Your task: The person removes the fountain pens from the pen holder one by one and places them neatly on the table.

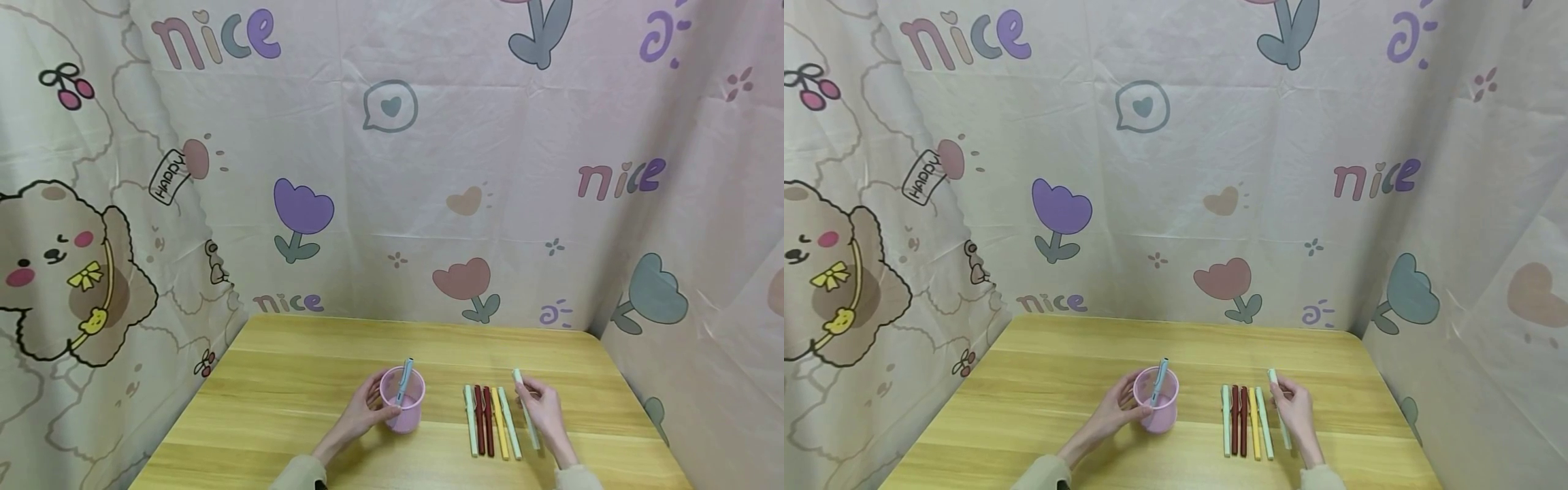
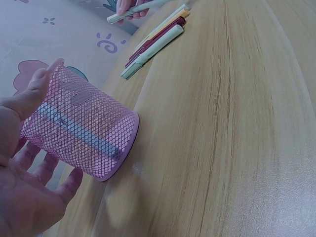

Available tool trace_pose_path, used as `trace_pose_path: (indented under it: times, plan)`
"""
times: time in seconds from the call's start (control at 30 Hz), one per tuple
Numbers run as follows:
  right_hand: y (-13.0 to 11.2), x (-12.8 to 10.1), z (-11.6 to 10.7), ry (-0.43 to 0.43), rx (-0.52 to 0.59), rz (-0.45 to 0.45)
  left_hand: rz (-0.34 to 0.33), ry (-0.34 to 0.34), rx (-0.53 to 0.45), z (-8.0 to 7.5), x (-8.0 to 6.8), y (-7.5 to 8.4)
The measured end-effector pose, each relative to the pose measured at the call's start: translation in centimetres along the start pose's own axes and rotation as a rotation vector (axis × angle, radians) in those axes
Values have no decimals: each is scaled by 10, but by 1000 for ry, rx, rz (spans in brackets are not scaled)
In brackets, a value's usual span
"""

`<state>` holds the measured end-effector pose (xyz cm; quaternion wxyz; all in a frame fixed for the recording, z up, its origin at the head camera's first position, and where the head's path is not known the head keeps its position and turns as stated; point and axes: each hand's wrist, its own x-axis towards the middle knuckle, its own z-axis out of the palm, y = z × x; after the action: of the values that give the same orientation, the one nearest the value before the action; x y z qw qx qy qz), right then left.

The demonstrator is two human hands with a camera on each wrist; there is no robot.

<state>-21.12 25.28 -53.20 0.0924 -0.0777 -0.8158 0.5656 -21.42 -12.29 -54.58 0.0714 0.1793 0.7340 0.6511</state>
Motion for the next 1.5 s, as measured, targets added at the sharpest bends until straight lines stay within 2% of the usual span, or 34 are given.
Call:
trace_pose_path:
  times: [0.43, 0.73, 1.13, 1.5]
  plan:
    - [9, 1, -1, -55, -34, 71, -10, 6, -12, 0, 0, 0]
    - [19, 4, -2, -58, -91, 60, -11, 5, -8, 0, -1, 2]
    - [24, 7, -3, -48, -141, 98, -16, 8, -8, 0, 0, 1]
    - [29, 10, -2, -85, -177, 94, -17, 10, -19, 0, 0, 0]
